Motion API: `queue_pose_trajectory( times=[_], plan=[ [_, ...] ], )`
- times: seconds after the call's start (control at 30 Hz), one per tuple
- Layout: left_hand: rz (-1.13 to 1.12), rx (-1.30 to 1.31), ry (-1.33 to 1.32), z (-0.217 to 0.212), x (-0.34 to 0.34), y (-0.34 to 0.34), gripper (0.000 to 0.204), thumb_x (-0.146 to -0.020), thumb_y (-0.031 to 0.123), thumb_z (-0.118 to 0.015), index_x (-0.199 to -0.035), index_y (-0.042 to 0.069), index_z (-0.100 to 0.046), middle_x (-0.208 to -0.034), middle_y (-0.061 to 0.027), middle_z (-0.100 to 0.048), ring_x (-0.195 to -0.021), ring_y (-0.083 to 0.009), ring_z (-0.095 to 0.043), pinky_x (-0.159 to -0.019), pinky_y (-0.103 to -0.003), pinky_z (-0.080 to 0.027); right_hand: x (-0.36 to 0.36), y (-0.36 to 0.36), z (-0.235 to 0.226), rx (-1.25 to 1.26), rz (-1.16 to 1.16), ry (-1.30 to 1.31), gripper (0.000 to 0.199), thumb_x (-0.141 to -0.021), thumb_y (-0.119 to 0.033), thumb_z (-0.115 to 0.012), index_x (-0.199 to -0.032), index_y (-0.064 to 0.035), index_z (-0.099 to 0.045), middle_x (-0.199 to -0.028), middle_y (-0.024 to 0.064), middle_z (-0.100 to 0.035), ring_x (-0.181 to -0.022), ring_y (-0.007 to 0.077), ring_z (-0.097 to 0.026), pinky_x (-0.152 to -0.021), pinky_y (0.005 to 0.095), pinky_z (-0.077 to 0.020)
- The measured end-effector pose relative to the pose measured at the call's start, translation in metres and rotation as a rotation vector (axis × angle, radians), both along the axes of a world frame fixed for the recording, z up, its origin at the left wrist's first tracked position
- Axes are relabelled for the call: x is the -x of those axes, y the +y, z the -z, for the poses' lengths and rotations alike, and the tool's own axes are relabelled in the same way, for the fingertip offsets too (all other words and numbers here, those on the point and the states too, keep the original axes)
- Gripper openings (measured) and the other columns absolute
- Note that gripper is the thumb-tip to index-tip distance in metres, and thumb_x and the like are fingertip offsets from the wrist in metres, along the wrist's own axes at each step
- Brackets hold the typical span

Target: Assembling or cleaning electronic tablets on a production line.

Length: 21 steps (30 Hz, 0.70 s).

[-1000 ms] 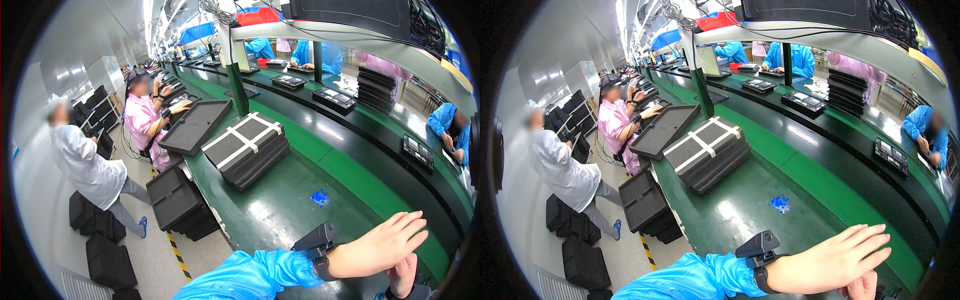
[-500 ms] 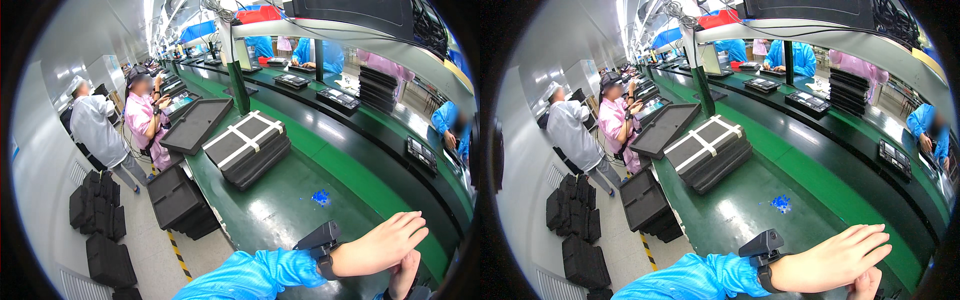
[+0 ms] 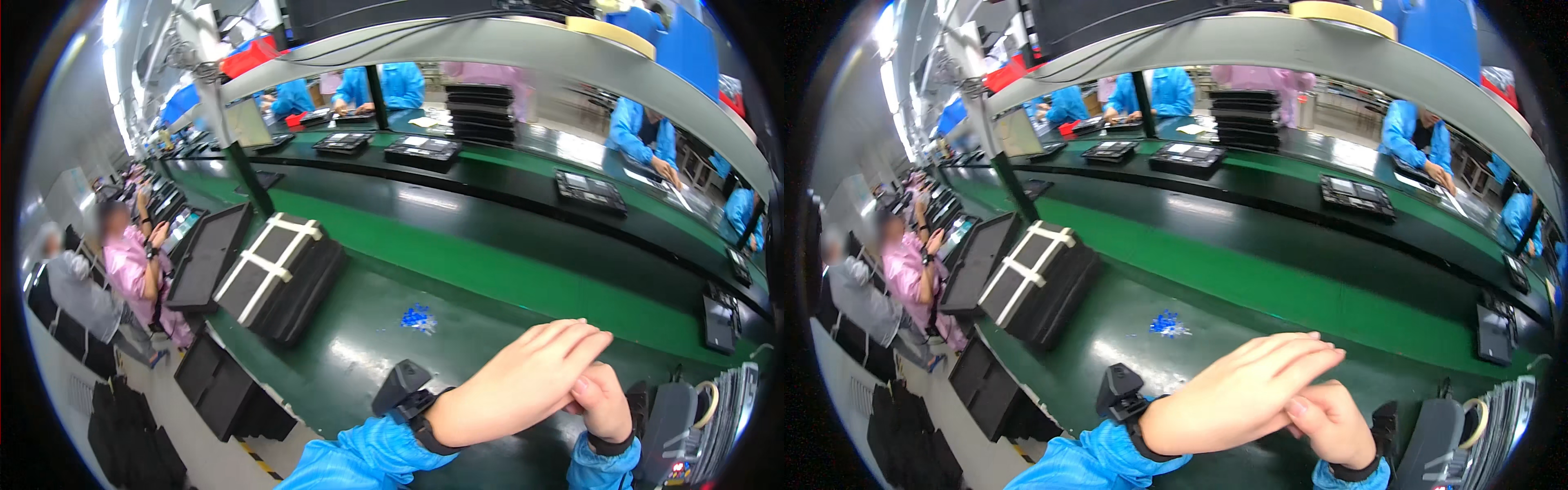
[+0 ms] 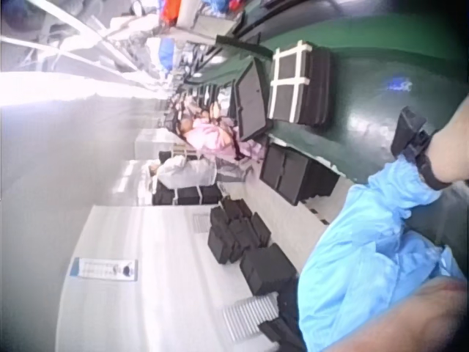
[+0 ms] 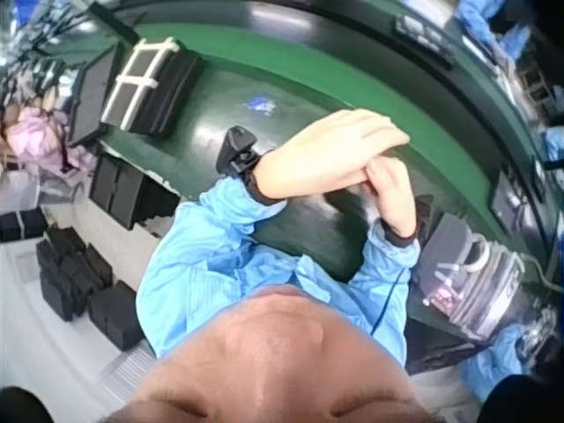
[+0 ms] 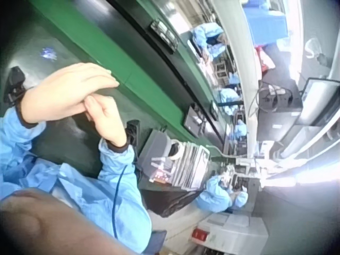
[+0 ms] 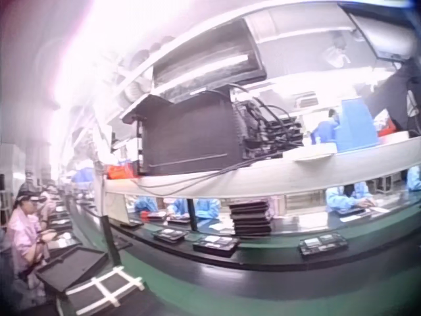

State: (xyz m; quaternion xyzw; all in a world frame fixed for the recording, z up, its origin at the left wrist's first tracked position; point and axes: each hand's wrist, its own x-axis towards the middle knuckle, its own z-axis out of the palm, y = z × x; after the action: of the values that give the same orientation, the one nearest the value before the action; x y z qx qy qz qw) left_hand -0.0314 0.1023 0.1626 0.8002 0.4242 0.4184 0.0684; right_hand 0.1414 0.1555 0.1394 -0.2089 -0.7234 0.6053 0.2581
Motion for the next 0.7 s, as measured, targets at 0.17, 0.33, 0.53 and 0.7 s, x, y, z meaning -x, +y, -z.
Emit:
queue_pose_trajectory(
  times=[0.17,0.33,0.53,0.7],
  plan=[
    [0.001,-0.041,0.000,0.017,-0.004,0.004,0.048,-0.065,0.009,-0.064,-0.109,-0.003,-0.050,-0.100,-0.0147,-0.054,-0.102,-0.0300,-0.052,-0.087,-0.037,-0.042,-0.004,-0.001,0.021,-0.075,0.121,0.003,0.050,-0.089,-0.050,-0.052,-0.069,-0.0036,-0.055,-0.056,-0.0027,-0.047,-0.049,0.0050,-0.040,-0.044,0.0214,-0.0243],
    [-0.072,-0.205,0.014,0.014,-0.013,-0.008,0.035,-0.061,0.006,-0.065,-0.093,0.000,-0.050,-0.093,-0.0108,-0.052,-0.094,-0.0266,-0.051,-0.081,-0.034,-0.042,-0.015,-0.014,0.000,-0.028,0.127,-0.152,0.034,-0.096,-0.031,-0.049,-0.081,-0.0021,-0.057,-0.067,-0.0030,-0.048,-0.060,0.0068,-0.039,-0.054,0.0234,-0.0273],
    [-0.062,-0.257,-0.013,0.016,-0.013,-0.004,0.032,-0.065,0.006,-0.063,-0.094,-0.001,-0.051,-0.094,-0.0106,-0.052,-0.093,-0.0252,-0.050,-0.081,-0.033,-0.042,-0.019,-0.008,0.011,0.013,0.196,-0.055,0.028,-0.095,-0.026,-0.052,-0.095,0.0011,-0.059,-0.075,0.0003,-0.052,-0.064,0.0079,-0.042,-0.057,0.0227,-0.0319],
    [-0.056,-0.307,-0.020,0.011,-0.008,-0.002,0.032,-0.065,0.006,-0.063,-0.094,-0.001,-0.051,-0.096,-0.0108,-0.052,-0.095,-0.0249,-0.051,-0.083,-0.033,-0.042,-0.018,-0.006,0.001,0.031,0.043,-0.063,0.036,-0.093,-0.032,-0.054,-0.100,0.0026,-0.058,-0.079,0.0012,-0.054,-0.067,0.0097,-0.045,-0.060,0.0234,-0.0344]
  ],
)
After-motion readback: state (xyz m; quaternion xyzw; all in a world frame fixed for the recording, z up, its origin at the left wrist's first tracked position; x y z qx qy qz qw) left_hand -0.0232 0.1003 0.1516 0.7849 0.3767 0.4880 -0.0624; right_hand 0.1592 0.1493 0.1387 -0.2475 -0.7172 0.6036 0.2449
